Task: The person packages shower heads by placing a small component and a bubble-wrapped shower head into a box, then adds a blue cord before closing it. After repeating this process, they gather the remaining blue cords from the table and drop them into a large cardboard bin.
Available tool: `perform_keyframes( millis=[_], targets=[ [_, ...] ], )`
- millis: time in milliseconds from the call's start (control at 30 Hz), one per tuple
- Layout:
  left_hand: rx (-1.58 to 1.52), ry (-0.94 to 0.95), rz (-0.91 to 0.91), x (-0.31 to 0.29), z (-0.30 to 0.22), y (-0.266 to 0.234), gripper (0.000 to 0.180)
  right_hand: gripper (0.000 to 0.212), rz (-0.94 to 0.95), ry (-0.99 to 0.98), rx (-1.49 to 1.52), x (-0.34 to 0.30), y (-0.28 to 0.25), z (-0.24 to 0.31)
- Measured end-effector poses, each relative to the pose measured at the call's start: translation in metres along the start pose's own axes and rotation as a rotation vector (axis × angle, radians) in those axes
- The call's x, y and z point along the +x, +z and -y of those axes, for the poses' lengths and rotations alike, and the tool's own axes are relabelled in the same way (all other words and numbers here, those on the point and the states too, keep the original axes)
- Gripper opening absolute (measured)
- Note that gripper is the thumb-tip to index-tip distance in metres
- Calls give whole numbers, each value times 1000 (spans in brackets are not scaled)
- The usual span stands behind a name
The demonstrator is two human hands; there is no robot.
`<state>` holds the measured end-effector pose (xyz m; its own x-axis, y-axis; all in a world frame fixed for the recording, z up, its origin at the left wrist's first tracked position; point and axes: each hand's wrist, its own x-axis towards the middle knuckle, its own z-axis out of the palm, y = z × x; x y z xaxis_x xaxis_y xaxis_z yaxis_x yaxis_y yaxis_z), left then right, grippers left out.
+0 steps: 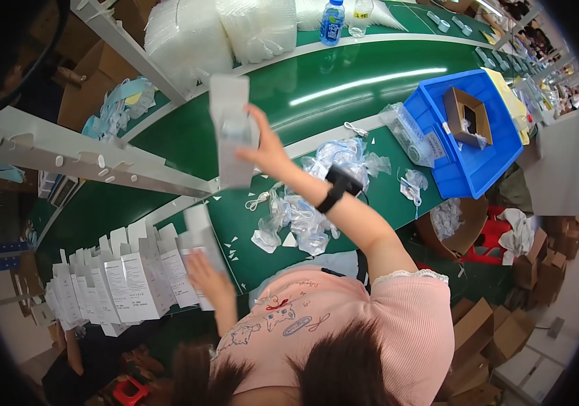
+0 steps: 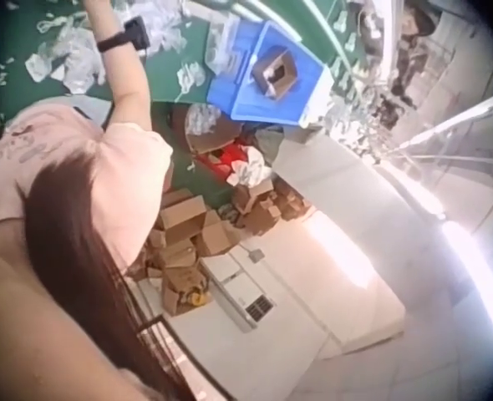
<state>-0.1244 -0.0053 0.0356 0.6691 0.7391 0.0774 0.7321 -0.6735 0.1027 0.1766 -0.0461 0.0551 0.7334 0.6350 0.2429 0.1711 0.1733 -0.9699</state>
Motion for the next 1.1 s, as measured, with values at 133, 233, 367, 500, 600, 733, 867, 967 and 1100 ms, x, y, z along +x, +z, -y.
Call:
perform_keyframes(
  millis=[133,233,367,500,600,733,867,967,1100],
  targets=[
    [-179,72,281,-1,-27,23,84,92,-133,-125,-256,66,-44,-40],
    [-456,32,254,10,-15,43,87,96,-79,-12,-301,75,-62,-65],
    [-427,-53,244,42,5,68,85,92,44,-71,-851,51,-110,-67],
    [-932,-47,484,41,17,92,83,46,-68,478,-1407,18,-229,-63],
    [-1108,-195,550,50,-3,53,86,39,-515,845,-1686,-32,-298,-92],
    [-1250,-91,277,55,-21,14,90,45,-457,864,-1608,-53,-334,-114],
    [-889,143,13,61,-26,2,83,54,-157,945,-1474,-56,-317,-85],
    [-830,169,23,71,-42,2,74,59,-79,823,-1500,-59,-297,-65],
    [-876,190,-11,73,-65,6,62,75,-451,239,-678,-63,-298,-34]
  ],
)
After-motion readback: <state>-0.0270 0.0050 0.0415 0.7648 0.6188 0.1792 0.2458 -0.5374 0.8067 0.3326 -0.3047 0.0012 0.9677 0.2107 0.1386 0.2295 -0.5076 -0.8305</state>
